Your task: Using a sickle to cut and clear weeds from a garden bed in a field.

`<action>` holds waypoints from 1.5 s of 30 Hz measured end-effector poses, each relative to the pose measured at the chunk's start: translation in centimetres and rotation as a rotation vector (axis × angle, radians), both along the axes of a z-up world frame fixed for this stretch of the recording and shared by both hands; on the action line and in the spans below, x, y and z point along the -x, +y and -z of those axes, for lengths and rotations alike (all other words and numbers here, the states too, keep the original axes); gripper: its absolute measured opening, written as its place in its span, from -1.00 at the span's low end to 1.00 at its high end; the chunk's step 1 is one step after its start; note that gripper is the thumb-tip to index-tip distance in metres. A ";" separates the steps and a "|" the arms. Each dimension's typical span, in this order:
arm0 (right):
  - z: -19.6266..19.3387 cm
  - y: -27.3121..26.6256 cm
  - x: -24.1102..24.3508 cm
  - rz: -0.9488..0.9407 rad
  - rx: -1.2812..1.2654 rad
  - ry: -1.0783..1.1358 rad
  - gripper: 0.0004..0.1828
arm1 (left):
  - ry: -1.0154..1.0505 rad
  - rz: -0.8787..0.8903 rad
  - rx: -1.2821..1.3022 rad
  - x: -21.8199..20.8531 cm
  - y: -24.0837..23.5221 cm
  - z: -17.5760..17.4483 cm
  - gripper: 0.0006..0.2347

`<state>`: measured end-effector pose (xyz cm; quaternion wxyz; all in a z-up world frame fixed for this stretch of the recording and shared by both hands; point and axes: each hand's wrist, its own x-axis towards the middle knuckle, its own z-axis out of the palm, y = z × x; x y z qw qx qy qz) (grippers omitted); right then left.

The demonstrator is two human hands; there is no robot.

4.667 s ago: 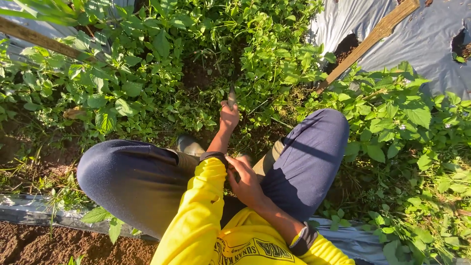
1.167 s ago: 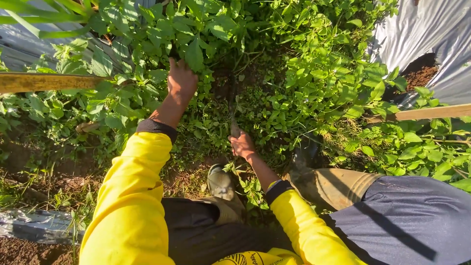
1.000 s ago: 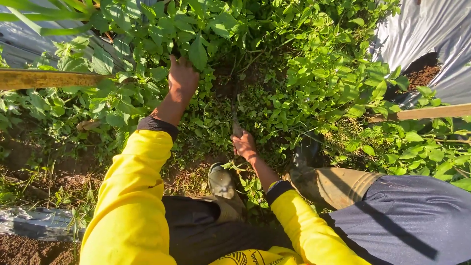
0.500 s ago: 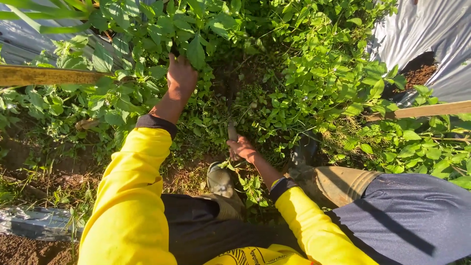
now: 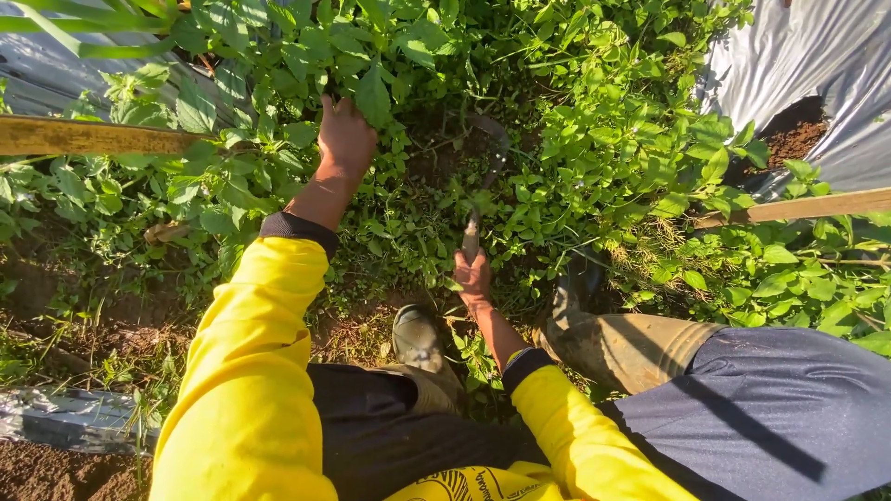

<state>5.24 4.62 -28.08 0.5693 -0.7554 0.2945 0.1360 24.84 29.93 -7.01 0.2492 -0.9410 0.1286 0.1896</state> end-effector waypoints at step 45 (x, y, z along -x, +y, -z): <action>-11.6 -2.3 -6.1 0.279 -0.210 -0.181 -0.77 | -0.091 0.158 0.390 -8.3 -16.6 6.3 -0.84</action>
